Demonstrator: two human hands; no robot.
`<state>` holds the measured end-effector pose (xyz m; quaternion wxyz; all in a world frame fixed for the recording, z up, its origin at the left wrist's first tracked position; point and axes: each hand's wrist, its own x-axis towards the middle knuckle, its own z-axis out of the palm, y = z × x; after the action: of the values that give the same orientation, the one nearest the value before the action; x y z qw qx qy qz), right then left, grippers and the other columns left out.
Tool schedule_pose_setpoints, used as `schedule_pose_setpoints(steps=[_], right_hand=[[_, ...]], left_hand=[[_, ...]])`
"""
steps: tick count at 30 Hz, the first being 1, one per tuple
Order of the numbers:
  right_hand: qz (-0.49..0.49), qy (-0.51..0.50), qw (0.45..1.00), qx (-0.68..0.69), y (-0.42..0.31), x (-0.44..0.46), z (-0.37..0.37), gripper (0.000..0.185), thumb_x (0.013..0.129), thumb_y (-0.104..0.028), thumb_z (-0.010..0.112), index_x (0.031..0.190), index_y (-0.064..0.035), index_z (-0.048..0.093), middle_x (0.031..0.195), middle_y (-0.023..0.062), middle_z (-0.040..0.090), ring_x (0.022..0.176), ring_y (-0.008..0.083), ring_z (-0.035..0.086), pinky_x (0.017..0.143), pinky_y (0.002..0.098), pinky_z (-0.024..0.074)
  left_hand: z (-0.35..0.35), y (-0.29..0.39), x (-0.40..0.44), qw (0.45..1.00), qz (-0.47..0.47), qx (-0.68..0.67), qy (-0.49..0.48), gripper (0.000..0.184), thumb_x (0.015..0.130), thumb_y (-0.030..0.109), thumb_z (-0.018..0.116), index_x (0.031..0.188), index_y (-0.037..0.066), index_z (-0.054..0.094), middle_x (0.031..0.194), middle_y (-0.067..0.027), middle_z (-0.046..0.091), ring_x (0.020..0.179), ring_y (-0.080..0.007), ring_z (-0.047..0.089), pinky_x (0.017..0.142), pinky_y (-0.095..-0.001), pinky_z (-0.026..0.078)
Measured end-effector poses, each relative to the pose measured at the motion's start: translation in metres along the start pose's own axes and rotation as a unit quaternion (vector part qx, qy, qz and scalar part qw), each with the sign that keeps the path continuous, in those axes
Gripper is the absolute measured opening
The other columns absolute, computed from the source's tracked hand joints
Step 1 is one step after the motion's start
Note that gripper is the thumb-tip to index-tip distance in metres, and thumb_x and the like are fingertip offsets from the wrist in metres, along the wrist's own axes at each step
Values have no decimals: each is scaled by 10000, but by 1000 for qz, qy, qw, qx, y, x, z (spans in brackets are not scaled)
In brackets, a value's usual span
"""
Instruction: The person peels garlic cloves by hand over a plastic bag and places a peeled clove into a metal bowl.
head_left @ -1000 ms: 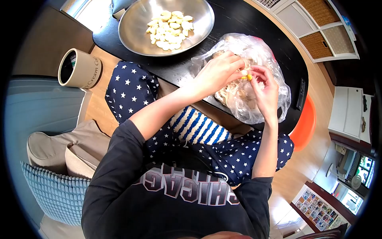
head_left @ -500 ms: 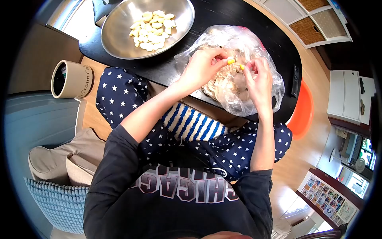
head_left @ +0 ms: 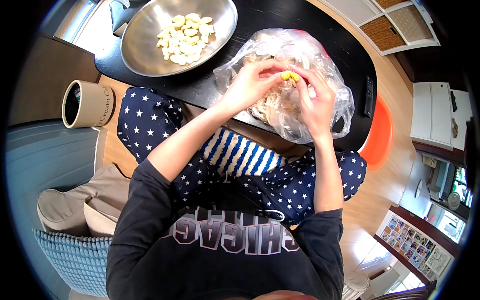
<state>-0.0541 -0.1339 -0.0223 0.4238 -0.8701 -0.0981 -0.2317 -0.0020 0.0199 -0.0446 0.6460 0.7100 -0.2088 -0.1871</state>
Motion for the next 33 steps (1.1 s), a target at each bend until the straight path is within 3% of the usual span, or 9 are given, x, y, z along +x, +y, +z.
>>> schedule_pose_setpoints(steps=[2,4,7,14,25,28,33], right_hand=[[-4,0,1000,2,0,1,0,195,802,22,590,985,-21,641,848,93,612,747,173,586,661,263,461],[-8,-1,1000,4,-2,0,1,196,796,26,596,983,-17,637,845,93,610,747,170,586,661,264,461],[62,59,993,84,-1,-4,6,187,784,32,610,966,-8,624,845,92,608,754,168,583,663,261,461],[-24,63,997,41,-3,-1,4,156,768,31,632,917,-12,614,855,85,609,742,165,566,655,253,457],[-32,49,997,51,-2,-1,9,132,768,51,622,883,-7,590,825,81,585,713,168,549,644,267,449],[-9,58,995,82,0,-4,12,135,779,58,601,895,-4,569,828,88,569,731,185,551,658,275,449],[-29,23,999,-5,0,-5,12,128,805,57,550,907,-3,502,836,126,512,776,261,521,685,323,437]], left_hand=[[2,3,-2,990,-1,-140,-9,237,910,160,541,1052,-21,596,925,-40,641,833,-65,569,744,-194,448],[1,4,-1,988,-16,-152,-23,238,911,155,539,1058,-25,591,916,-41,636,822,-63,565,742,-192,451],[-4,4,-1,980,-45,-185,-57,236,910,147,540,1061,-29,586,892,-40,626,795,-59,554,740,-190,455],[-3,1,0,955,-53,-284,-70,235,909,141,541,1065,-30,578,888,-47,617,780,-70,564,752,-193,473],[-7,-3,0,955,-62,-280,-74,206,894,98,554,1038,-46,584,951,-79,624,833,-105,605,790,-211,493],[-2,-5,-3,954,-59,-288,-57,194,891,86,556,1031,-45,584,943,-77,621,831,-104,601,797,-217,490],[8,-14,-5,929,-50,-362,-49,185,890,80,557,1031,-38,576,938,-78,614,834,-106,594,808,-224,487]])
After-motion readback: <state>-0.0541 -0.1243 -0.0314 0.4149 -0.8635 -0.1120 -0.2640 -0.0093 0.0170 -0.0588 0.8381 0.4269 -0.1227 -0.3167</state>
